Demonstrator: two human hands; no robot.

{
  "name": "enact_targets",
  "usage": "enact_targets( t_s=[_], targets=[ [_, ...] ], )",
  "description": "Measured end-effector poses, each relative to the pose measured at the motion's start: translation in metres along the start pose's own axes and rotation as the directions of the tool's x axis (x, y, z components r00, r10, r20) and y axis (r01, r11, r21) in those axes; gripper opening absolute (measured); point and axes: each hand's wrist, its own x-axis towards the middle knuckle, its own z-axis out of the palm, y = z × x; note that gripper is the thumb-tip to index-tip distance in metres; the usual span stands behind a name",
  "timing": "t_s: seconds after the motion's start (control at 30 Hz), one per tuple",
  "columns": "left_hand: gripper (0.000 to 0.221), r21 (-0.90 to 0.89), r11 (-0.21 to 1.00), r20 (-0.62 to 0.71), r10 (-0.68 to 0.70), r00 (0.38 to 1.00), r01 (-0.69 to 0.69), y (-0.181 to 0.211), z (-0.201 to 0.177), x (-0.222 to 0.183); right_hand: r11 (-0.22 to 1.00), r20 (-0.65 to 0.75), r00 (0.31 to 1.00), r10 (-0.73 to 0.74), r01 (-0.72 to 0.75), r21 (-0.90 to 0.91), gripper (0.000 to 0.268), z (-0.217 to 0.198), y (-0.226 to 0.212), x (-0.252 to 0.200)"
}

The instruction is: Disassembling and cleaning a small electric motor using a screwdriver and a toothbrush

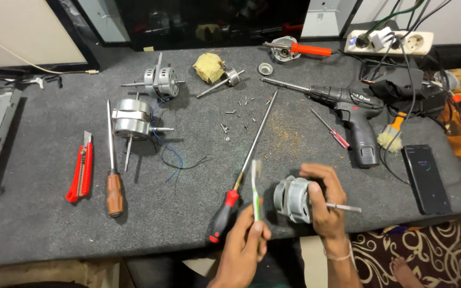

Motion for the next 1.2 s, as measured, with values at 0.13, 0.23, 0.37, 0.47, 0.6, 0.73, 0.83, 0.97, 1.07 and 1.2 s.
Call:
enact_targets(
  t_s=[0.13, 0.23, 0.37, 0.47, 0.6, 0.73, 0.83, 0.97, 1.07, 1.2],
  targets=[
    [0.046, 0.47, 0.877, 0.062, 0.075, 0.995, -0.096, 0.054, -0.017, -0.036, 0.982, -0.012, 0.999, -0.031, 0.028, -0.189, 0.05, 0.004, -0.007, -0.019],
    [0.048, 0.645, 0.707, 0.209, 0.202, 0.957, -0.29, 0.037, -0.026, -0.048, 0.976, -0.022, 0.999, 0.025, -0.03, -0.216, 0.052, 0.004, 0.001, -0.028],
    [0.048, 0.68, 0.716, 0.115, 0.111, 0.987, -0.16, 0.022, -0.031, -0.045, 0.971, -0.005, 1.0, 0.022, -0.022, -0.237, 0.055, 0.003, -0.001, -0.026],
    [0.046, 0.633, 0.669, 0.238, 0.311, 0.92, -0.39, 0.027, -0.029, -0.037, 0.979, -0.009, 1.0, -0.012, 0.009, -0.205, 0.055, 0.005, -0.004, -0.027],
    [0.05, 0.719, 0.637, 0.233, 0.159, 0.959, -0.28, 0.026, -0.039, -0.033, 0.983, -0.035, 0.999, -0.03, 0.023, -0.183, 0.057, 0.005, 0.002, -0.029],
    [0.049, 0.829, 0.557, -0.049, -0.021, 0.999, 0.052, 0.003, -0.056, -0.033, 0.983, -0.044, 0.999, -0.007, -0.001, -0.185, 0.056, 0.007, 0.007, -0.029],
    [0.044, 0.823, 0.567, -0.162, 0.288, 0.944, -0.032, -0.035, -0.037, -0.029, 0.986, -0.058, 0.998, -0.029, 0.019, -0.167, 0.052, 0.003, -0.005, -0.022],
    [0.048, 0.747, 0.651, -0.108, 0.32, 0.941, -0.135, -0.056, -0.054, -0.022, 0.986, -0.041, 0.997, -0.059, 0.051, -0.161, 0.055, 0.001, 0.0, -0.02],
    [0.042, 0.774, 0.629, -0.087, 0.22, 0.972, -0.073, -0.051, -0.07, -0.018, 0.985, -0.035, 0.998, -0.055, 0.049, -0.163, 0.057, 0.0, 0.001, -0.022],
    [0.044, 0.796, 0.596, -0.082, 0.284, 0.955, -0.109, -0.028, -0.054, -0.022, 0.987, -0.039, 0.998, -0.042, 0.036, -0.157, 0.054, 0.002, -0.002, -0.023]
  ],
)
